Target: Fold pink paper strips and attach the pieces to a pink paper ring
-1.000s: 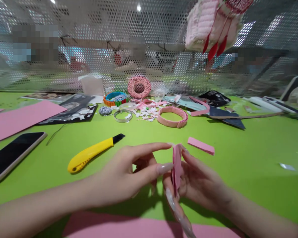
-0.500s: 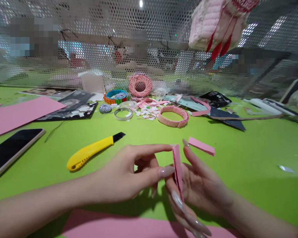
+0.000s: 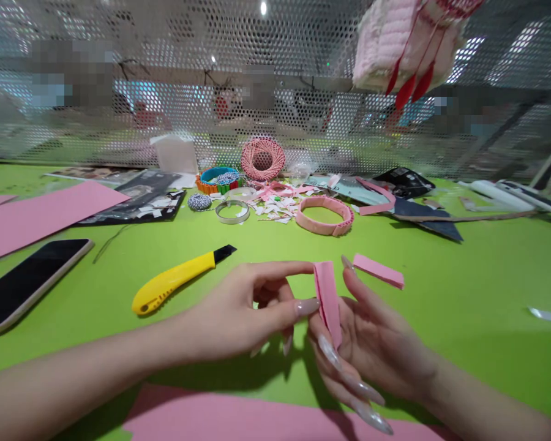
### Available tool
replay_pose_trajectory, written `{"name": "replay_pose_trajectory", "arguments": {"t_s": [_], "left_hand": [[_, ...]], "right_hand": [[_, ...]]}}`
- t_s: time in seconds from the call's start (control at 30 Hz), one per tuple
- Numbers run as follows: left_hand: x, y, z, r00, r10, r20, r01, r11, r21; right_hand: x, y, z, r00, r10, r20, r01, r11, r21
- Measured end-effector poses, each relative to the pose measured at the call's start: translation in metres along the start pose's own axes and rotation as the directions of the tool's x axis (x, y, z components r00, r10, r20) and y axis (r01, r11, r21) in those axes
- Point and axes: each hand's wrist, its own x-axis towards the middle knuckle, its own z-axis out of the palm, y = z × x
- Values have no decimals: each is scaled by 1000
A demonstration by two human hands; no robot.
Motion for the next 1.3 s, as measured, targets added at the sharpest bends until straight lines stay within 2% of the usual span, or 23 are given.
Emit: {"name": "replay_pose_trajectory", "arguments": {"t_s": [0.17,0.3,0.47,0.57,0.67,0.73,0.8,0.87,0.93,1.03,1.2,1.3], "left_hand": [[1,0,0,1000,-30,-7,29,999,-25],[2,0,2,998,-54,-38,54,998,-13],[0,-2,5,991,66,-115,-51,990,128],[0,-2,4,976,142,-166,-104,971,214],[0,-3,3,969,169,-180,-124,964,236],[-1,-3,1,971,177,-158,-133,957,258],[-2,-5,-3,961,253,-116,-196,910,365],[-3,-6,-7,937,348,-28,-289,820,494],[-3,-6,-11,930,359,79,-343,770,538],[-2,-4,-13,940,310,141,-339,810,478],[1,-3,-4,968,252,8,-247,942,227],[2,-8,3,979,194,-56,-187,975,116]], "right_hand": [[0,-1,2,999,-21,-30,20,1000,-10],[1,2,-2,993,-39,-112,15,979,-202],[1,3,-4,979,-103,-173,-1,856,-516],[2,2,1,975,-64,-214,-70,822,-565],[3,3,5,975,-6,-224,-115,844,-524],[4,6,3,984,32,-174,-114,867,-484],[5,8,0,993,63,-103,-104,881,-462],[5,10,-2,995,89,-44,-99,885,-454],[6,11,-2,994,109,-12,-103,890,-443],[5,12,-1,993,114,6,-102,909,-405],[4,12,1,994,106,29,-88,928,-362],[4,13,1,995,98,11,-87,928,-362]]}}
